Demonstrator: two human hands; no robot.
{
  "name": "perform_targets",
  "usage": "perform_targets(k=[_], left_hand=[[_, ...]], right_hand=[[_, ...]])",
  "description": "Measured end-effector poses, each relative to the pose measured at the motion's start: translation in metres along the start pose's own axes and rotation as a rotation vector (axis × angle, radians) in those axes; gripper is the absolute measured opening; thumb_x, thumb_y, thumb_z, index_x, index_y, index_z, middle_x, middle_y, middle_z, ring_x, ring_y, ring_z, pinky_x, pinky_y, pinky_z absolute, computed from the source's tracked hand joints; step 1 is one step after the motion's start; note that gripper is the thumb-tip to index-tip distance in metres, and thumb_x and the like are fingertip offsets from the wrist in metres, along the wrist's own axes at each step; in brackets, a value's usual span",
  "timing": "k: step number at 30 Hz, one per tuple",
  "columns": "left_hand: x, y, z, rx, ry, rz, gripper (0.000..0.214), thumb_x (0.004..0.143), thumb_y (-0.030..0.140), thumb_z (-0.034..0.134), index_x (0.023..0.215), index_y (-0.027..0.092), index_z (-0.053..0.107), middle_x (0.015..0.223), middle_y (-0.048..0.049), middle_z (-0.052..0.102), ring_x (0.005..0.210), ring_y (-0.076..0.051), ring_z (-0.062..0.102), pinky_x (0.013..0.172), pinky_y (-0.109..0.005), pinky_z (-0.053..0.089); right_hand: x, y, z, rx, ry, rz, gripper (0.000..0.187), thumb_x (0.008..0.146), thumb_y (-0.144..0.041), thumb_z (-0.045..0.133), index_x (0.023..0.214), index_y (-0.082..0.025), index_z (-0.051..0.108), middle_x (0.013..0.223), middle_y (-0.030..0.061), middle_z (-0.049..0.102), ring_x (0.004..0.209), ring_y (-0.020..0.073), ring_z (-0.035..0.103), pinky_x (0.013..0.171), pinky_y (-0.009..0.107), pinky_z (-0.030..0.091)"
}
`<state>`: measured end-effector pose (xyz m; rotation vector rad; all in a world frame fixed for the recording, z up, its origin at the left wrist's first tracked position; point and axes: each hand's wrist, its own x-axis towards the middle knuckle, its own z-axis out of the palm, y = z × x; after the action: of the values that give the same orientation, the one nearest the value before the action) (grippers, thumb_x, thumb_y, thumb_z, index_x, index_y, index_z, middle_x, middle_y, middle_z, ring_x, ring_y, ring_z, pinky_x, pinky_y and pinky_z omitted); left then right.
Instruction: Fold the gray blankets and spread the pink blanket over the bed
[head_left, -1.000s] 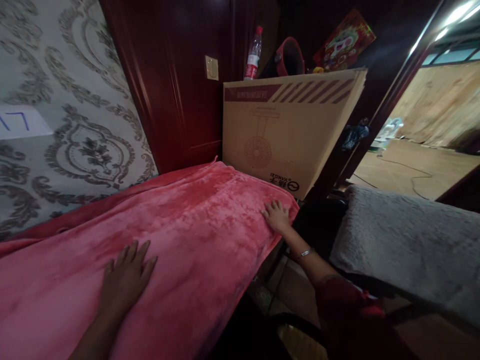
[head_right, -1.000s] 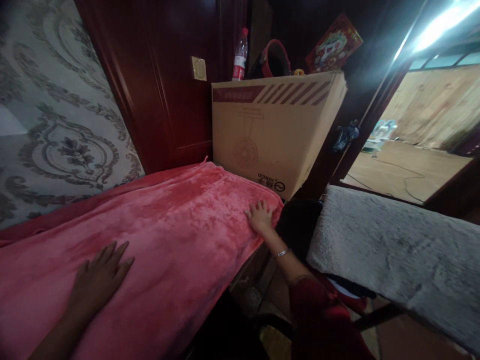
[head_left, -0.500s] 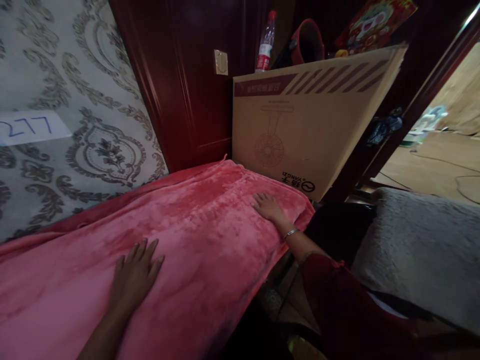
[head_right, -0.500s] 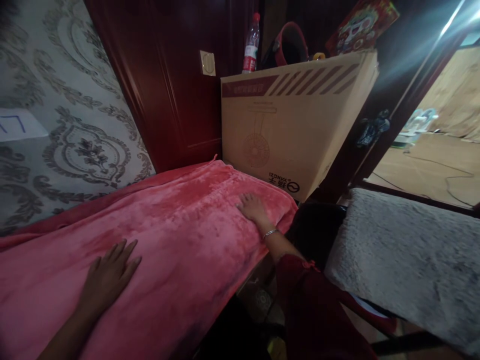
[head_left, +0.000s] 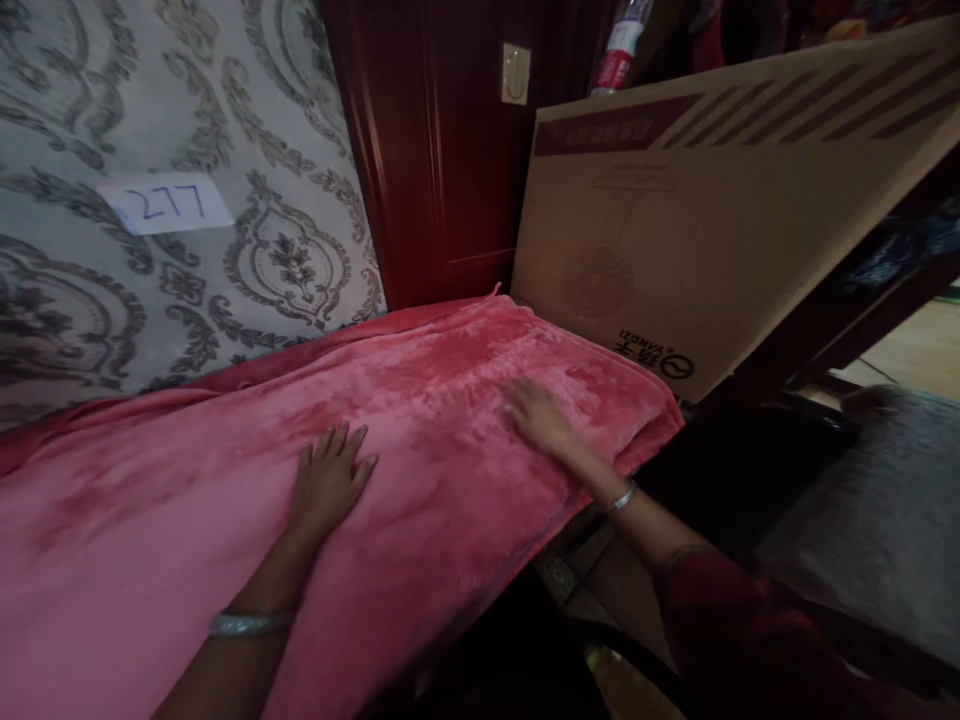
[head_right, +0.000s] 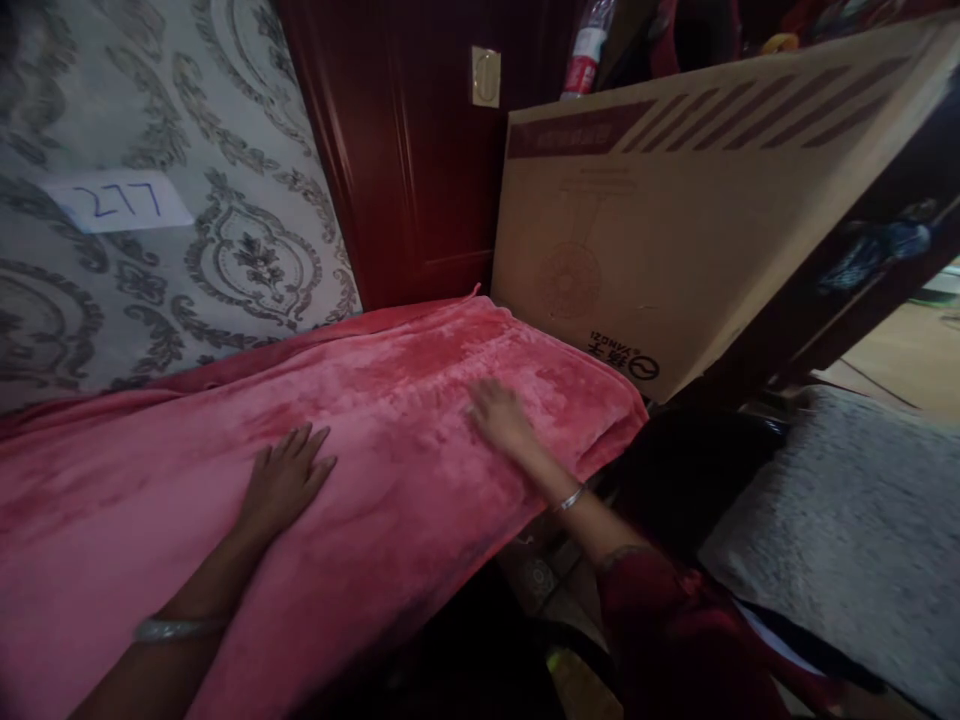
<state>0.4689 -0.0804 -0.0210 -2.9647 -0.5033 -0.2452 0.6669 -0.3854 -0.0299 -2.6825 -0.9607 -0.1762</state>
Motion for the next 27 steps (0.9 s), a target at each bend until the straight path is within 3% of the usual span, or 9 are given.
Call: perform_targets(k=[3,5,6,8,13,17,22,24,27], left_hand=[[-0.001,0.000,0.000,0.002,0.005,0.008,0.055,0.101,0.037,0.040,0.151,0.017,0.046,0.160,-0.0181,0.039,0.147,-0.034,0.037,0.116,-0.057,0.032],[-0.002,0.000,0.000,-0.002,0.004,0.011,0.055,0.101,0.038,0.041,0.151,0.017,0.047,0.160,-0.0181,0.039,0.147,-0.034,0.038,0.116,-0.057,0.032],[-0.002,0.000,0.000,-0.007,0.004,0.012,0.055,0.101,0.038,0.041,0.151,0.017,0.047,0.160,-0.0182,0.039,0.147,-0.034,0.037,0.117,-0.057,0.031],[-0.003,0.000,0.000,-0.020,0.005,0.009,0.056,0.100,0.039,0.041,0.151,0.017,0.047,0.160,-0.0182,0.038,0.147,-0.034,0.037,0.117,-0.057,0.031],[-0.003,0.000,0.000,-0.046,-0.003,0.004,0.056,0.100,0.040,0.040,0.152,0.017,0.046,0.161,-0.0181,0.037,0.148,-0.035,0.035,0.118,-0.058,0.029],[-0.003,-0.001,-0.001,-0.046,-0.007,0.003,0.056,0.100,0.039,0.039,0.152,0.017,0.046,0.161,-0.0184,0.037,0.148,-0.035,0.035,0.117,-0.059,0.029],[-0.001,-0.003,0.001,-0.045,0.017,0.011,0.056,0.100,0.038,0.038,0.150,0.014,0.048,0.159,-0.0201,0.039,0.147,-0.036,0.036,0.116,-0.058,0.030],[0.000,-0.004,0.002,-0.049,0.031,0.014,0.056,0.100,0.037,0.037,0.149,0.014,0.049,0.158,-0.0202,0.040,0.146,-0.036,0.038,0.115,-0.059,0.031],[0.002,-0.004,0.003,-0.036,0.027,0.011,0.057,0.100,0.037,0.035,0.150,0.014,0.049,0.159,-0.0201,0.040,0.145,-0.037,0.039,0.115,-0.059,0.032]], right_hand=[[-0.032,-0.072,0.021,0.167,-0.132,-0.483,0.063,0.104,-0.056,0.035,0.159,-0.027,0.033,0.165,0.0091,0.030,0.152,0.0267,0.026,0.122,0.054,0.020],[-0.045,-0.095,0.028,0.189,-0.214,-0.639,0.068,0.101,-0.064,0.037,0.160,-0.031,0.030,0.166,0.0053,0.028,0.154,0.0260,0.020,0.124,0.054,0.014],[-0.047,-0.096,0.029,0.172,-0.242,-0.642,0.069,0.101,-0.065,0.038,0.160,-0.031,0.029,0.166,0.0047,0.027,0.154,0.0260,0.019,0.124,0.053,0.012],[-0.042,-0.075,0.025,0.082,-0.268,-0.494,0.068,0.102,-0.061,0.038,0.160,-0.028,0.029,0.166,0.0061,0.026,0.155,0.0270,0.018,0.124,0.051,0.014],[-0.023,0.031,0.003,-0.188,-0.162,0.137,0.059,0.106,-0.049,0.029,0.159,-0.025,0.033,0.166,0.0100,0.026,0.153,0.0307,0.023,0.120,0.057,0.025],[-0.026,0.065,-0.008,-0.238,-0.124,0.312,0.057,0.106,-0.046,0.027,0.159,-0.026,0.033,0.166,0.0094,0.026,0.153,0.0307,0.024,0.118,0.059,0.026],[-0.027,0.026,-0.012,-0.162,-0.141,0.326,0.059,0.106,-0.044,0.028,0.159,-0.020,0.032,0.165,0.0156,0.026,0.154,0.0309,0.021,0.119,0.060,0.021],[-0.031,-0.005,-0.006,-0.102,-0.151,0.171,0.060,0.105,-0.046,0.030,0.159,-0.020,0.033,0.164,0.0158,0.028,0.154,0.0306,0.021,0.120,0.057,0.021],[-0.043,-0.059,0.009,0.032,-0.188,-0.244,0.060,0.104,-0.055,0.032,0.159,-0.030,0.034,0.166,0.0055,0.025,0.154,0.0271,0.020,0.123,0.054,0.015]])
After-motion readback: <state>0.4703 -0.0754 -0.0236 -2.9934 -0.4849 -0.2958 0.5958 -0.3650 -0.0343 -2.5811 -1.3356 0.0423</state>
